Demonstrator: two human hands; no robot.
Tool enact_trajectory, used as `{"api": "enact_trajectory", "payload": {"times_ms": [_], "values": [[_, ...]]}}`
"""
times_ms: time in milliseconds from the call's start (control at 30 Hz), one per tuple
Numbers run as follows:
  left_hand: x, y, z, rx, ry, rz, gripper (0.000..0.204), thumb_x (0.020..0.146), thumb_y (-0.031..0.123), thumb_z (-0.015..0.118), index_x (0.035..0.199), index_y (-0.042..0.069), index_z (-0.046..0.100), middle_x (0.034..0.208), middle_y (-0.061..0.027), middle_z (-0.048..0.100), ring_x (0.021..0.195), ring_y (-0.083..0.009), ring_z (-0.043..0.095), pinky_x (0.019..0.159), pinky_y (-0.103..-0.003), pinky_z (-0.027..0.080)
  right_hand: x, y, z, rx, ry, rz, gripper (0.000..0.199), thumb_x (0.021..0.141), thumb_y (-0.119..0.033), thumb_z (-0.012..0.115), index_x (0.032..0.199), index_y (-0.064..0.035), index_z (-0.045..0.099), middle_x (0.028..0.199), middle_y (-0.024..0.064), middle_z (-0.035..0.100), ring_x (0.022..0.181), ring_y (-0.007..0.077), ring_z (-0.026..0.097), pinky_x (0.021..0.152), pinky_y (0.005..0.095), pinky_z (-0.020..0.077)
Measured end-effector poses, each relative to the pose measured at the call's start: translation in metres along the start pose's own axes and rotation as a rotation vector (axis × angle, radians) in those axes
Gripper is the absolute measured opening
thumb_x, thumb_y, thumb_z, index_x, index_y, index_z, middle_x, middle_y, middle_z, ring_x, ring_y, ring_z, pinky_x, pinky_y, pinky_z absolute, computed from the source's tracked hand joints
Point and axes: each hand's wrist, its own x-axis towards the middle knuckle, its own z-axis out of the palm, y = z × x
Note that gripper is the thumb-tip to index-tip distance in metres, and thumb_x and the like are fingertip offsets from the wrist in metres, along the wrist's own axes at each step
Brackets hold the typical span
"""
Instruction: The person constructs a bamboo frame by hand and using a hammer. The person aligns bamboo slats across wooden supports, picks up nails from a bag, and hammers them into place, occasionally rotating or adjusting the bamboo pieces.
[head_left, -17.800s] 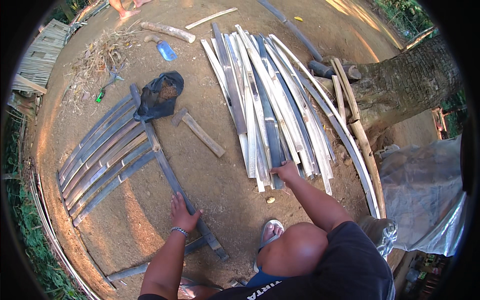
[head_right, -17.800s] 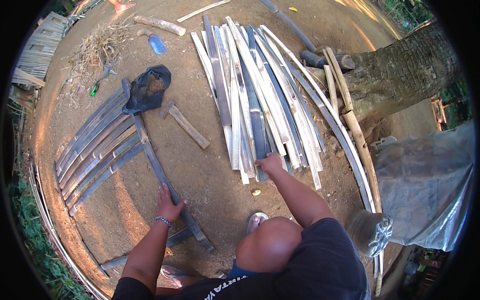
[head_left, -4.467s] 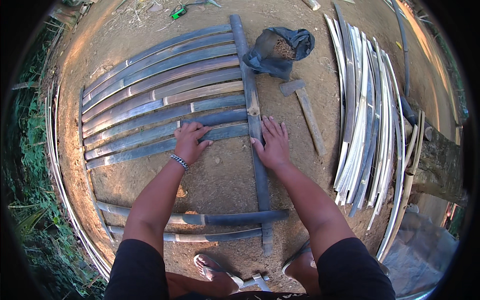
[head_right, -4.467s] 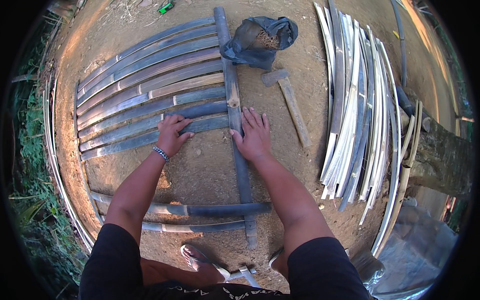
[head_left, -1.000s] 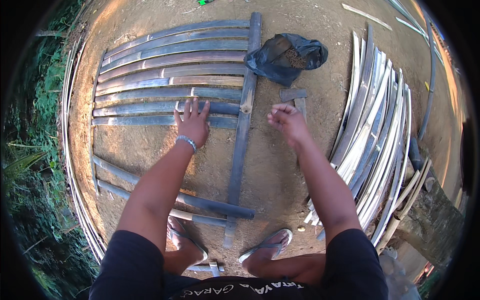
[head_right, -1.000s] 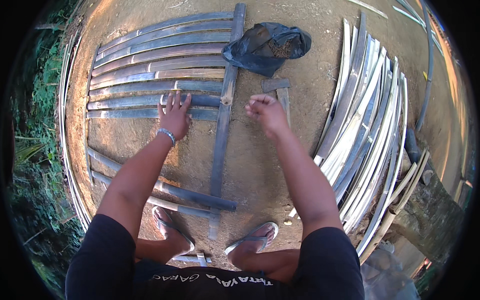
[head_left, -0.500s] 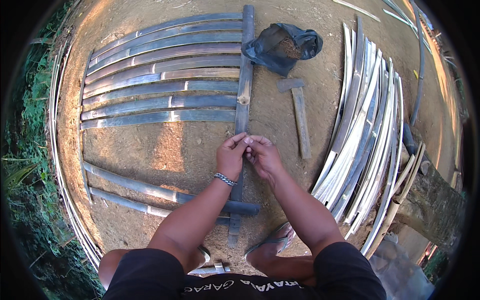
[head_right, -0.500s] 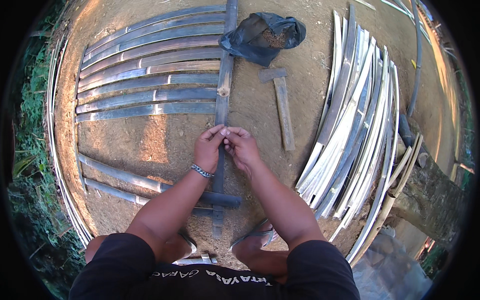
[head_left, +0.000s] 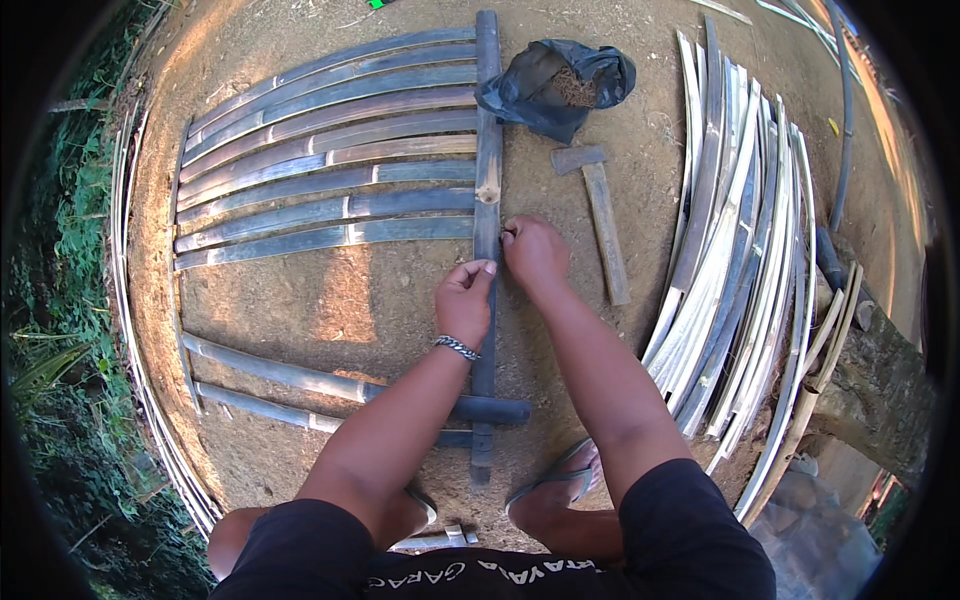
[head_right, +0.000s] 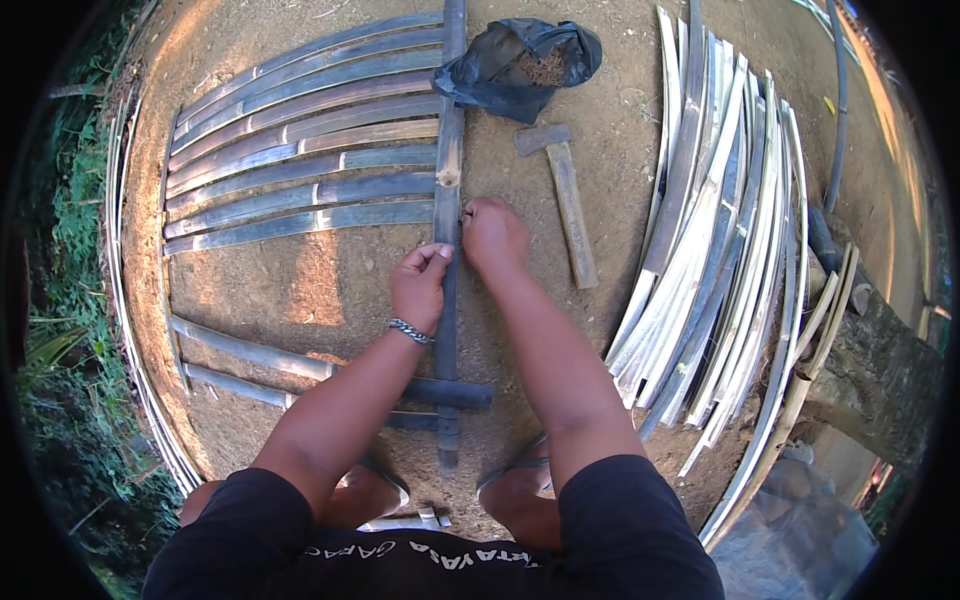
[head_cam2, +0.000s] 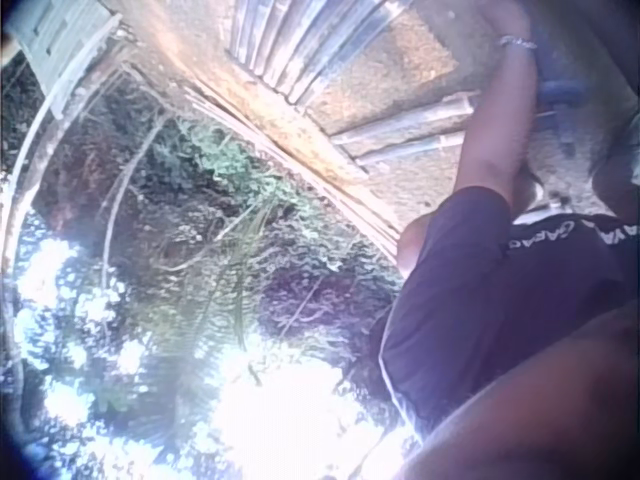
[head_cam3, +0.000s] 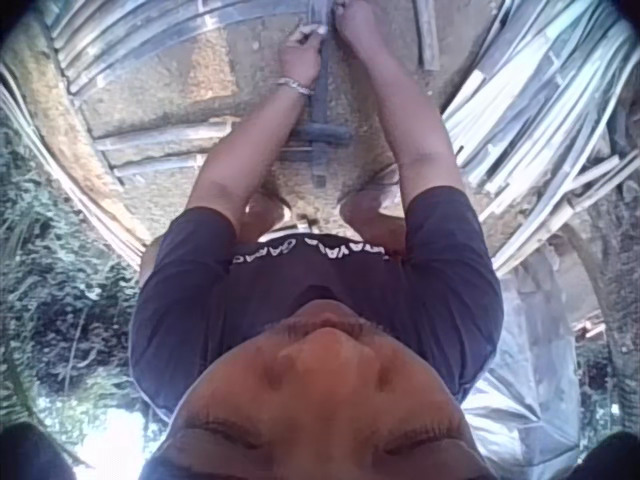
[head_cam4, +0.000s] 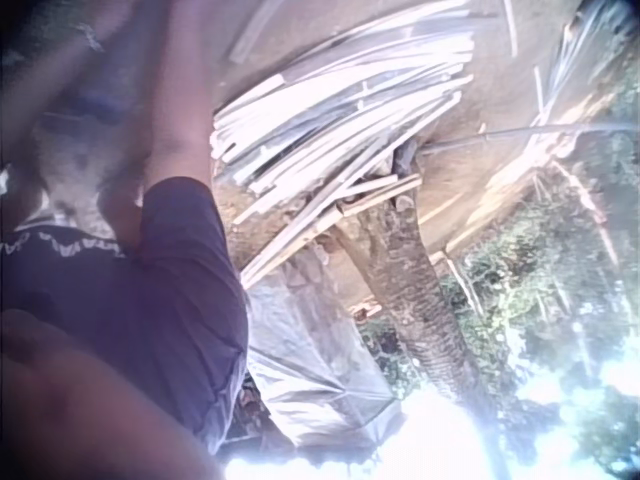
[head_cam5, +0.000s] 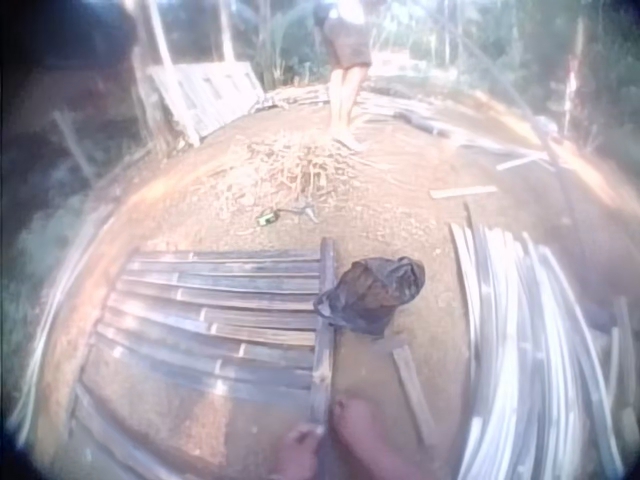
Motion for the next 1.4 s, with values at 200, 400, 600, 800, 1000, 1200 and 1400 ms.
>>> {"api": "enact_trajectory", "payload": {"times_ms": [200,400,600,800,1000,1200,1400], "values": [[-0.004,0.003,0.006,0.097,0.004,0.015,0.018,0.098,0.015,0.073,0.106,-0.001,0.075,0.094,0.0002,0.073,0.083,-0.0062,0.061,0.077,-0.024,0.049,0.005,0.001,0.009,-0.060,0.033,-0.002,0.014,0.088,-0.015,0.067,0.098,-0.0137,0.077,0.107,0.0121,0.072,0.101,0.0339,0.070,0.088,0.0452,0.0564],[-0.004,0.006,0.004,0.144,-0.010,-0.015,0.019,0.098,0.016,0.074,0.106,-0.001,0.075,0.094,0.0004,0.073,0.083,-0.0061,0.061,0.077,-0.024,0.049,0.005,-0.004,0.006,0.009,0.031,0.028,0.018,0.088,-0.012,0.058,0.094,-0.0101,0.075,0.105,0.0147,0.073,0.104,0.0358,0.070,0.089,0.0444,0.0562],[-0.004,0.009,0.003,0.155,-0.033,-0.001,0.018,0.098,0.016,0.073,0.106,0.000,0.075,0.092,0.0001,0.073,0.083,-0.0059,0.061,0.077,-0.025,0.050,0.011,-0.008,0.006,-0.056,-0.010,0.103,0.019,0.091,-0.014,0.057,0.095,-0.0106,0.075,0.106,0.0177,0.072,0.102,0.0375,0.071,0.089,0.0464,0.0563],[-0.001,0.005,0.003,0.155,-0.043,0.000,0.017,0.098,0.015,0.073,0.106,0.000,0.075,0.093,0.0000,0.073,0.083,-0.0059,0.062,0.077,-0.024,0.050,0.016,0.009,0.008,0.030,0.059,0.180,0.013,0.089,-0.019,0.069,0.099,-0.0149,0.076,0.110,0.0140,0.073,0.099,0.0354,0.071,0.087,0.0472,0.0567],[-0.002,0.002,-0.001,0.090,0.009,0.021,0.017,0.099,0.015,0.072,0.106,0.000,0.075,0.093,0.0005,0.073,0.082,-0.0059,0.061,0.076,-0.024,0.050,0.003,-0.016,-0.004,-0.074,-0.037,0.040,0.017,0.092,-0.017,0.061,0.102,-0.0118,0.074,0.111,0.0153,0.070,0.103,0.0356,0.070,0.087,0.0472,0.0570],[0.008,-0.002,0.000,0.054,0.077,0.010,0.017,0.098,0.016,0.073,0.106,0.000,0.075,0.091,0.0006,0.072,0.080,-0.0068,0.061,0.074,-0.024,0.049,0.010,-0.015,0.006,-0.243,-0.057,-0.023,0.023,0.095,-0.012,0.052,0.103,-0.0052,0.072,0.115,0.0173,0.069,0.105,0.0350,0.070,0.087,0.0447,0.0579],[0.030,0.005,0.017,0.089,0.171,0.128,0.017,0.097,0.015,0.074,0.106,0.001,0.074,0.094,-0.0026,0.074,0.081,-0.0086,0.064,0.076,-0.026,0.052,0.020,0.004,0.013,-0.276,0.022,0.047,0.022,0.096,-0.010,0.052,0.104,-0.0022,0.071,0.110,0.0193,0.070,0.104,0.0373,0.069,0.089,0.0461,0.0565]]}}
